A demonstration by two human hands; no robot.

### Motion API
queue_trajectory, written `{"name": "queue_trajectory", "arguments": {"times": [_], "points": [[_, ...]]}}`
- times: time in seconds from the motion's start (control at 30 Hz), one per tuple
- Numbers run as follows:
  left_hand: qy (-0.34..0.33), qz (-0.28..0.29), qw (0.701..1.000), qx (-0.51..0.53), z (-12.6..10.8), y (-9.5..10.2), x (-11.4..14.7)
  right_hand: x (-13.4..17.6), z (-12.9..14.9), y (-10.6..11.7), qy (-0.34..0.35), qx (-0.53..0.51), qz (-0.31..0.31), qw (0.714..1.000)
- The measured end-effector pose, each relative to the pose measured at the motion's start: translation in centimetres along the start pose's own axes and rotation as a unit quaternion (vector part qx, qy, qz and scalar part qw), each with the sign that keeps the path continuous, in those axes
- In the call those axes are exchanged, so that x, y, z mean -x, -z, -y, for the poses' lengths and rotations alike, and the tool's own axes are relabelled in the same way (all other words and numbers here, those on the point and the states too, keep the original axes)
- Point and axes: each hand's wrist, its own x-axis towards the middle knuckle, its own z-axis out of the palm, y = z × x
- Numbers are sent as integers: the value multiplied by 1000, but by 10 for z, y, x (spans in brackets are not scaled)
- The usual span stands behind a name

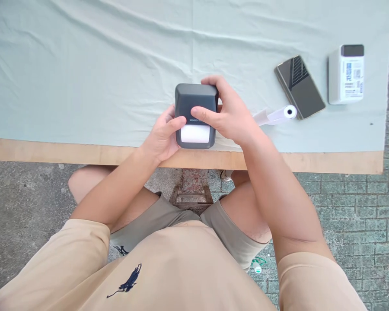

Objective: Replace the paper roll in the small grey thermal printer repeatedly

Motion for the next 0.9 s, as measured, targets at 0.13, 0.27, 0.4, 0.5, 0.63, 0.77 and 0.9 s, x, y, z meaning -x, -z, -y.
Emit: {"name": "queue_trajectory", "arguments": {"times": [0.13,0.27,0.4,0.5,0.63,0.77,0.9], "points": [[-6,6,1000,3,0,-1,-1,-1,-10,-5,27,8,-26,999],[3,7,1000,30,2,1,-4,3,-12,-8,29,12,-43,999],[0,-10,999,35,3,4,-6,10,-19,-6,17,-34,-21,999],[-6,-23,1000,15,5,6,-6,13,-23,2,14,-107,44,993],[-19,-24,999,9,6,7,-7,19,-15,20,30,-109,100,989],[-20,-15,1000,14,6,9,-9,16,2,30,94,13,-20,995],[-10,-23,1000,3,7,10,-8,0,17,18,91,96,-274,952]]}}
